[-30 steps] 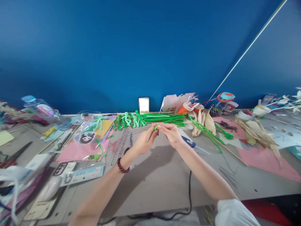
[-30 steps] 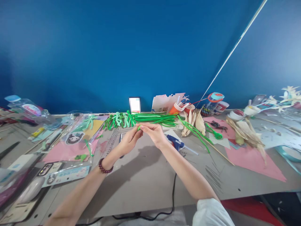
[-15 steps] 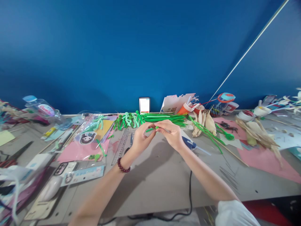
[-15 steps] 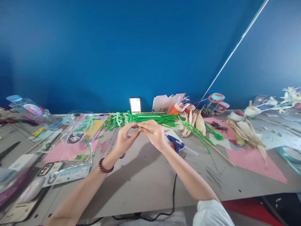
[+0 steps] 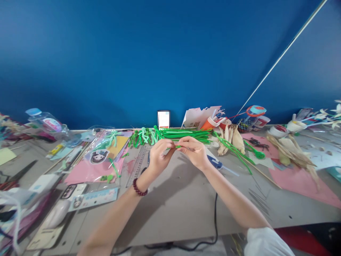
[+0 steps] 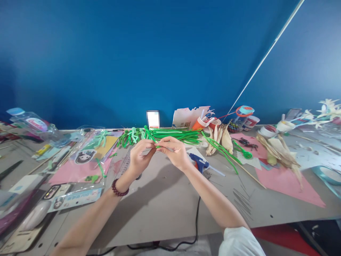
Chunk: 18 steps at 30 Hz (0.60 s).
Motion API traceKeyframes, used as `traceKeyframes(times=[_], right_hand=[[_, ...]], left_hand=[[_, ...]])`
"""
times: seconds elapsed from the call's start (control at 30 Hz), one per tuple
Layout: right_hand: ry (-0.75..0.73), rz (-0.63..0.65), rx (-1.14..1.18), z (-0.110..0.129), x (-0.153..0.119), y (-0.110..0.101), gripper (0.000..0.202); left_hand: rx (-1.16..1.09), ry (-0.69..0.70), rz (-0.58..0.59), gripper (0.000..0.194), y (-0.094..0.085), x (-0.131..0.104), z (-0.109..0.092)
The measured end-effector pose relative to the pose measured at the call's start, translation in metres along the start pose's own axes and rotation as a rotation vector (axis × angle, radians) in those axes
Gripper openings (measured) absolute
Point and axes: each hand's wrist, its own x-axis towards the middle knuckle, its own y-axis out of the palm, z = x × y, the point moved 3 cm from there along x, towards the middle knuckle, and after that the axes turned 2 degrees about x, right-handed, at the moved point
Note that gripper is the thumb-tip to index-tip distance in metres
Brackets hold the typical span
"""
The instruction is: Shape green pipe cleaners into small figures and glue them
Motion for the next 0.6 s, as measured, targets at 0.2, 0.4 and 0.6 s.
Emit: traceKeyframes(times=[0.2, 0.4, 0.6], right_hand=[[0.008, -0.025, 0.008, -0.0005, -0.0014, 0.0017, 0.013], [0.039, -0.031, 0.036, -0.0035, -0.0005, 0.0021, 0.018], [0.068, -0.077, 0.102, -0.0045, -0.0013, 0.0052, 0.021]], left_hand=[[-0.011, 0.011, -0.003, 0.011, 0.0013, -0.0017, 0.0013], [-0.036, -0.069, 0.015, 0.008, 0.0013, -0.0011, 0.0016], [-0.001, -0.112, 0.021, 0.01, -0.001, 0.0003, 0.0005]])
